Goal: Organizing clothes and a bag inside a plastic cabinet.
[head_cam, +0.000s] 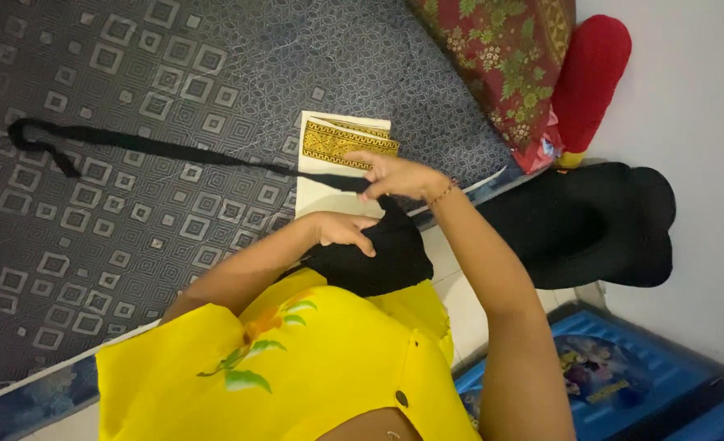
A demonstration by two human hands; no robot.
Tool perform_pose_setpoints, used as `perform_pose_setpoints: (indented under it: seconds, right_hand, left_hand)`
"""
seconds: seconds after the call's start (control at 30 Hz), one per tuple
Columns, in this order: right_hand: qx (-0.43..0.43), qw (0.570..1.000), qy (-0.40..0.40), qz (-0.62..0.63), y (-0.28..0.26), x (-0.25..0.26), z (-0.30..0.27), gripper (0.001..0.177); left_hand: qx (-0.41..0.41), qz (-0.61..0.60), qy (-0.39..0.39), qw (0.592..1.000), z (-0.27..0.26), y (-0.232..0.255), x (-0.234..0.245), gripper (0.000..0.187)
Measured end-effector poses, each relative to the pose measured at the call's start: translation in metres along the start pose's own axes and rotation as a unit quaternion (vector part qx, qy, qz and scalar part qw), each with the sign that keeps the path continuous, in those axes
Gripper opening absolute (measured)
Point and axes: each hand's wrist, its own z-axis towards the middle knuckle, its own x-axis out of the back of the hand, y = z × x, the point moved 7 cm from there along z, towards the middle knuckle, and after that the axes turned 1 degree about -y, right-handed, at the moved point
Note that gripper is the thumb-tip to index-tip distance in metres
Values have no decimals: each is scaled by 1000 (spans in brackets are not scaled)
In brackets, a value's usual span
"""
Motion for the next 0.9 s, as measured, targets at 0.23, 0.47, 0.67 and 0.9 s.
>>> perform_pose_setpoints:
  seconds: [0.23, 0.47, 0.67, 0.9]
  right_hand:
    - [96, 990, 105, 15, -72, -7, 6, 76]
    - [227, 937, 200, -174, -157, -87, -89, 68]
    - [226, 945, 235, -16, -73, -74, -175, 87]
    - [281, 818, 390, 316, 93, 12, -260, 74]
  left_hand:
    - [-55, 38, 136, 989, 6, -9, 45, 90]
    - [-174, -207, 73, 960, 55, -77, 129, 39]
    - [-236, -419, 75, 873, -37, 28, 117, 39]
    - [-283, -258, 220, 897, -79, 56, 122, 64]
